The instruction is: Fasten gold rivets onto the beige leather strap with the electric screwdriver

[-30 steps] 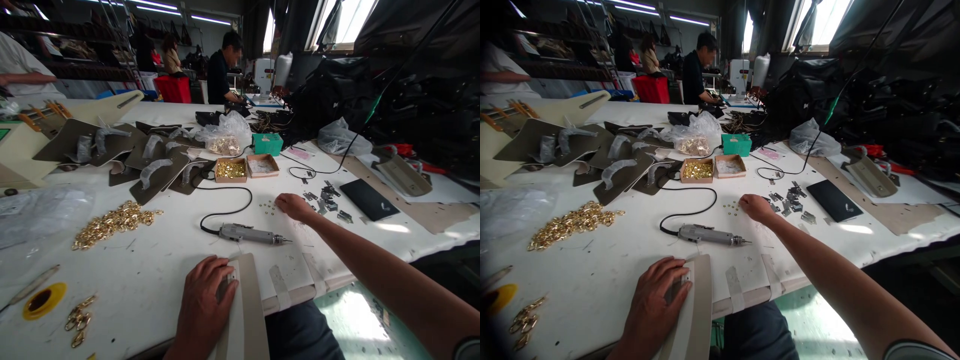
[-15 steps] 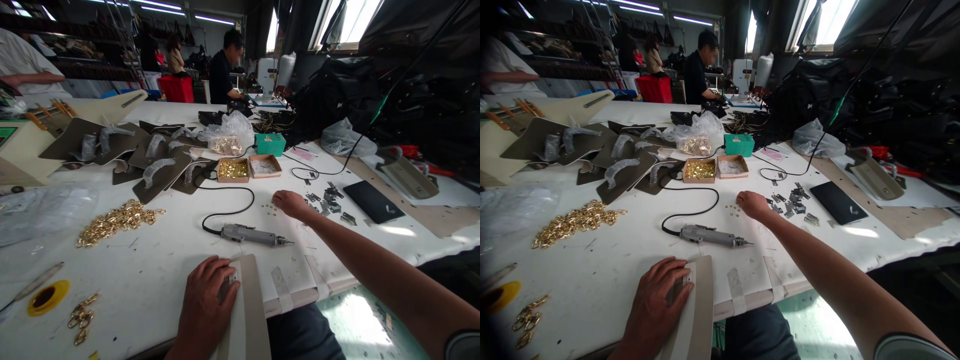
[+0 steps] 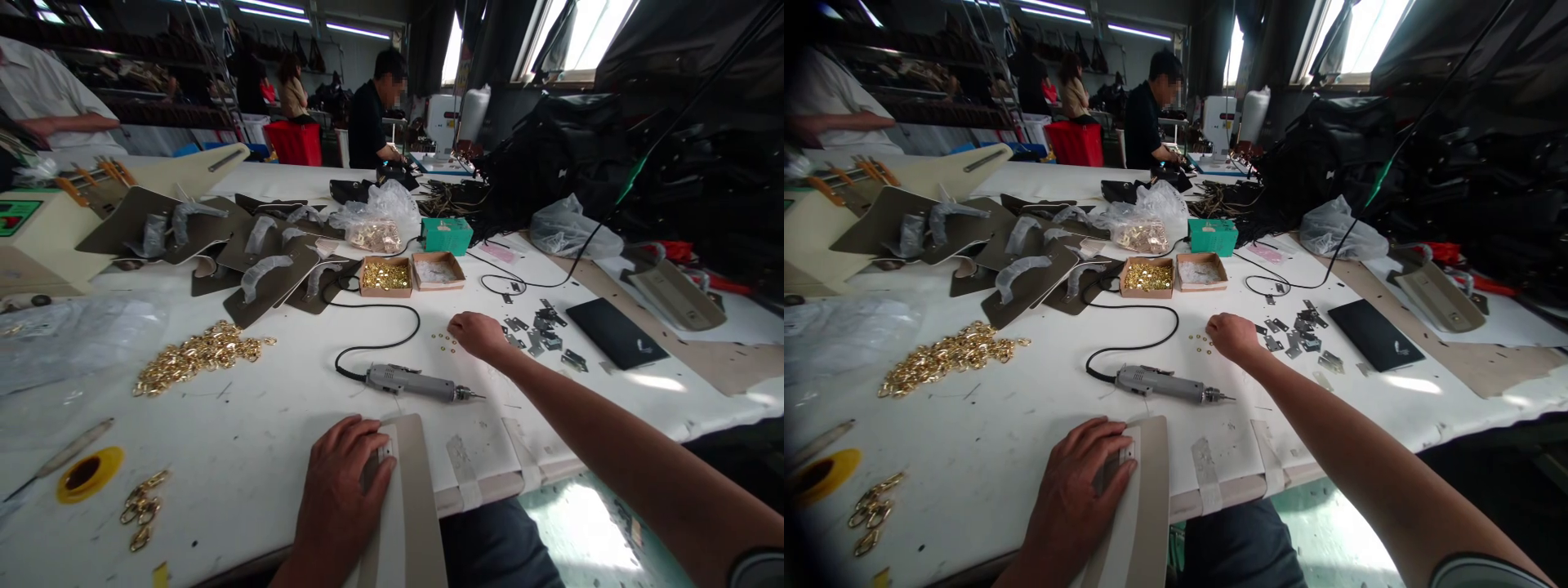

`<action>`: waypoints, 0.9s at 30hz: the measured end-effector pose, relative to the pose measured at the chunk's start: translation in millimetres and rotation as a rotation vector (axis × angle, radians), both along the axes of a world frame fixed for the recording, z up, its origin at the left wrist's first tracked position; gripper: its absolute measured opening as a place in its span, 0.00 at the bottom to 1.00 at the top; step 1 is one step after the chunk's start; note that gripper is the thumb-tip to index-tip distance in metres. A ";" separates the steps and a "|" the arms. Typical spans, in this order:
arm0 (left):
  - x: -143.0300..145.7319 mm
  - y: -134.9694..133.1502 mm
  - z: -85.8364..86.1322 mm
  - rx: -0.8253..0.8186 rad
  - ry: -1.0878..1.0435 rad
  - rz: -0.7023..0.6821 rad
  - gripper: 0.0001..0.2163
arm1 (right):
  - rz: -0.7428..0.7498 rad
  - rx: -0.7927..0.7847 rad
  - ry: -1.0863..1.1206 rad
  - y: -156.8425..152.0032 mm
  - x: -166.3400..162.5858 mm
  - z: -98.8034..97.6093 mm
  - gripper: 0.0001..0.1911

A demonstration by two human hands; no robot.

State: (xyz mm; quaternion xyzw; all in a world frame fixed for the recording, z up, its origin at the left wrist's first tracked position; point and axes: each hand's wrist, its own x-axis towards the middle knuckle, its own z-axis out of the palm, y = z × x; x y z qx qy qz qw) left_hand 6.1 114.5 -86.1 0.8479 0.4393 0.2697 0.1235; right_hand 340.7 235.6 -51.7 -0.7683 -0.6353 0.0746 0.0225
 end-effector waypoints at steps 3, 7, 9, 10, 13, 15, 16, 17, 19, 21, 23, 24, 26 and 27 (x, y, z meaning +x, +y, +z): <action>-0.4 -0.4 0.4 -0.003 -0.004 -0.001 0.09 | -0.005 0.006 -0.035 -1.5 -2.4 -0.8 0.16; 0.0 -0.7 0.0 -0.009 -0.010 0.002 0.09 | 0.001 0.013 -0.081 -4.8 -6.1 0.0 0.19; 0.4 -0.5 -0.3 -0.017 -0.009 -0.001 0.09 | 0.005 0.013 -0.099 -6.7 -7.4 1.1 0.20; 0.5 -0.5 -0.3 -0.021 -0.009 -0.001 0.09 | 0.007 0.012 -0.106 -7.5 -7.8 1.5 0.20; 0.2 -0.7 0.0 -0.023 -0.008 0.000 0.09 | 0.000 0.008 -0.121 -8.8 -7.8 1.5 0.21; 0.0 -0.8 0.5 -0.018 -0.007 0.000 0.09 | -0.010 0.004 -0.122 -8.7 -7.3 0.8 0.21; 0.0 -0.8 0.8 -0.015 -0.007 -0.001 0.09 | -0.016 0.004 -0.121 -8.5 -7.0 0.5 0.22; 0.1 -0.7 1.1 -0.014 -0.007 0.000 0.09 | -0.023 0.005 -0.118 -8.3 -6.7 0.3 0.22; 0.7 -0.4 1.6 -0.013 -0.009 0.000 0.09 | -0.036 0.009 -0.108 -7.7 -6.0 0.5 0.22; 1.3 0.0 1.6 -0.013 -0.008 -0.001 0.09 | -0.050 0.010 -0.088 -7.0 -5.1 1.4 0.21; 1.6 0.2 1.5 -0.017 -0.008 0.002 0.09 | -0.062 0.009 -0.061 -6.2 -3.8 2.5 0.20; 1.6 0.1 1.5 -0.019 -0.008 0.003 0.09 | -0.069 0.009 -0.046 -5.8 -2.9 3.0 0.20; 1.7 -0.4 1.9 -0.020 -0.010 0.005 0.09 | -0.081 0.015 -0.011 -5.0 -0.7 3.5 0.20; 1.7 -0.8 2.3 -0.018 -0.011 0.004 0.09 | -0.084 0.020 0.008 -4.8 0.7 3.4 0.20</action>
